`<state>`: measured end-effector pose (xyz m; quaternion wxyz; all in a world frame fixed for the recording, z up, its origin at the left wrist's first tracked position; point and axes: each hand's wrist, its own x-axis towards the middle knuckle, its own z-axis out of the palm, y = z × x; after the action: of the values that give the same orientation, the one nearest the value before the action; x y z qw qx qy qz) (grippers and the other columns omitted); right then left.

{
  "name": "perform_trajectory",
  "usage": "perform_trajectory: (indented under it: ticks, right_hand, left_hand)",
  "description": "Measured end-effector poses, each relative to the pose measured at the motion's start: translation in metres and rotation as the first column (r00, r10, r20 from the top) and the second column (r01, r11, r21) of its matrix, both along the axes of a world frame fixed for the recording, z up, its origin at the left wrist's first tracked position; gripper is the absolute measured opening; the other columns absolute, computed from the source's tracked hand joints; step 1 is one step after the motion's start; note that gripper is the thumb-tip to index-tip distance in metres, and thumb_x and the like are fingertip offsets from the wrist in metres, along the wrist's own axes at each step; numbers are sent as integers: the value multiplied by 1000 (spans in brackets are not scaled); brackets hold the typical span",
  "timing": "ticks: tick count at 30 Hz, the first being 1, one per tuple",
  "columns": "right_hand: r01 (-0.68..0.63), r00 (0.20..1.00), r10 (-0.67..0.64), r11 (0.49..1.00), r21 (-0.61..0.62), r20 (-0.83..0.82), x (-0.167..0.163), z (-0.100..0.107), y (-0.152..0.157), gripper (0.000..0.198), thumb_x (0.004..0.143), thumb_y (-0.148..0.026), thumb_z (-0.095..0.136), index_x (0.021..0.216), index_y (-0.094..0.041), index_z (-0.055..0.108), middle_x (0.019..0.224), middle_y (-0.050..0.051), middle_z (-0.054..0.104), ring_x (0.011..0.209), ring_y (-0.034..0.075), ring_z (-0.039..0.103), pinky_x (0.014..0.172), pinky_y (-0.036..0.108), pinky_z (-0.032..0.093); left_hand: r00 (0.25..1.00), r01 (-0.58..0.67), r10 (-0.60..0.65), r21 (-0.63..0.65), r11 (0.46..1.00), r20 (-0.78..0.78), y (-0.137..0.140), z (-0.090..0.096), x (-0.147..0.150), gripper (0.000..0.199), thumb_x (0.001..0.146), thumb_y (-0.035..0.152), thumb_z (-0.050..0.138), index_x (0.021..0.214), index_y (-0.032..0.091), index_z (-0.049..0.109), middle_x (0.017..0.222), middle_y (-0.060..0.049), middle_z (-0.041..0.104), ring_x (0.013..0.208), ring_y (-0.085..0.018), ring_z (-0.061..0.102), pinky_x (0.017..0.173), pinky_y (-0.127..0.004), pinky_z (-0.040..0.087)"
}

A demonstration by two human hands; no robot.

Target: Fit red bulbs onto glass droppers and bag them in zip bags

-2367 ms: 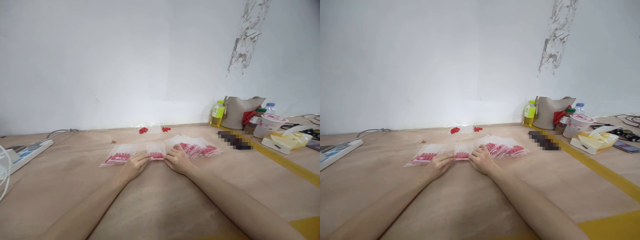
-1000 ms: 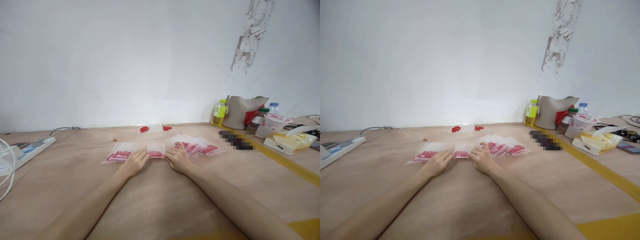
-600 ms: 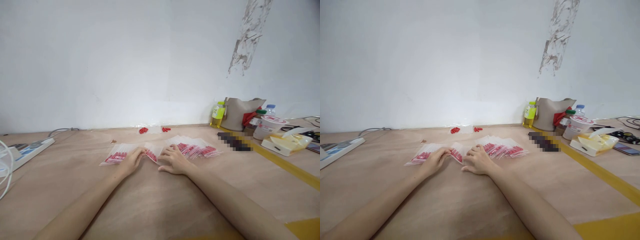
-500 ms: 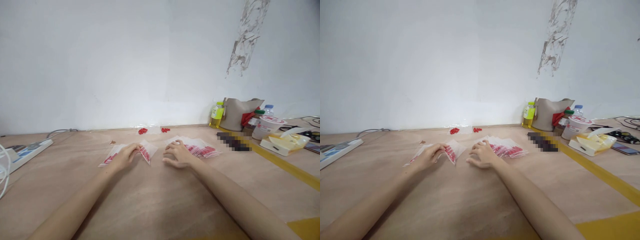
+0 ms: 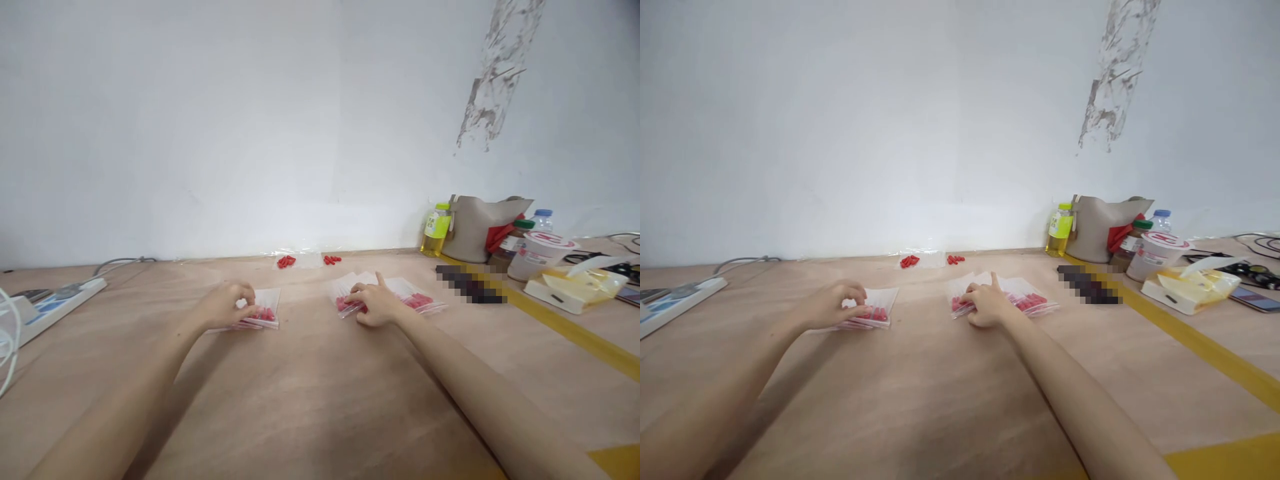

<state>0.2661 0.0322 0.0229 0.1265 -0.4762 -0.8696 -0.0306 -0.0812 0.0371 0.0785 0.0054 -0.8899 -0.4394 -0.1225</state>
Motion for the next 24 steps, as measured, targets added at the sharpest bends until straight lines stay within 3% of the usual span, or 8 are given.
perform_trajectory:
  ticks: [2, 5, 8, 10, 14, 18, 21, 24]
  right_hand:
    - [-46, 998, 45, 999, -15, -32, -11, -2, -3, 47, 63, -18, 50, 108, -30, 58, 106, 4, 56, 93, 22, 53, 96, 55, 7]
    - [-111, 990, 110, 994, -8, -91, -29, -8, -11, 46, 66, -18, 49, 110, -31, 56, 107, 3, 55, 96, 22, 51, 96, 54, 10]
    - [-156, 978, 165, 985, 78, -124, -46, -16, -16, 45, 70, -19, 48, 113, -29, 54, 108, 5, 54, 97, 22, 49, 93, 48, 19]
    - [-164, 971, 187, 974, 157, -147, -54, -21, -16, 47, 70, -17, 49, 116, -25, 51, 109, 6, 53, 96, 20, 49, 91, 41, 26]
    - [-146, 972, 196, 936, 320, -131, -56, -29, -12, 40, 73, -14, 49, 112, -18, 52, 101, 8, 56, 91, 17, 50, 83, 32, 32]
    - [-183, 980, 196, 868, 462, 20, -52, -34, -9, 19, 82, -17, 44, 90, -19, 61, 84, 5, 60, 78, 16, 52, 78, 33, 32]
    - [-169, 984, 174, 845, 507, 38, -48, -38, -7, 19, 84, -15, 42, 82, -18, 62, 78, 4, 60, 70, 14, 52, 74, 31, 33]
    - [-145, 982, 185, 856, 496, -32, -44, -42, -4, 19, 84, -14, 43, 82, -17, 62, 76, 5, 60, 71, 14, 52, 72, 28, 37]
  left_hand:
    - [996, 82, -84, 102, 991, 16, -6, -9, 21, 32, 80, 40, 47, 64, 17, 62, 83, -5, 61, 79, -18, 55, 73, -28, 42]
    - [972, 222, -231, 145, 964, 51, -17, -31, 53, 19, 82, 32, 49, 85, 19, 62, 95, -6, 59, 88, -19, 54, 79, -30, 43]
    - [948, 290, -304, 144, 946, 91, -24, -53, 77, 31, 81, 29, 53, 109, 19, 53, 110, -8, 54, 100, -20, 51, 86, -32, 42]
    - [946, 290, -306, 148, 946, 104, -23, -63, 84, 35, 81, 27, 52, 115, 19, 48, 111, -9, 53, 100, -20, 51, 85, -33, 43]
    - [945, 300, -318, 192, 934, 75, -14, -70, 84, 23, 84, 22, 46, 105, 17, 53, 102, -8, 57, 93, -19, 55, 80, -31, 46]
    - [943, 305, -331, 288, 908, 43, -7, -76, 82, 20, 85, 19, 43, 99, 17, 57, 96, -7, 60, 88, -18, 57, 78, -31, 48]
    - [936, 308, -349, 378, 873, 43, -4, -82, 83, 22, 85, 19, 43, 101, 16, 58, 99, -8, 61, 89, -18, 58, 78, -31, 49]
    - [928, 300, -370, 489, 819, 51, -1, -87, 82, 22, 86, 18, 42, 98, 14, 59, 97, -8, 62, 87, -18, 59, 76, -30, 51]
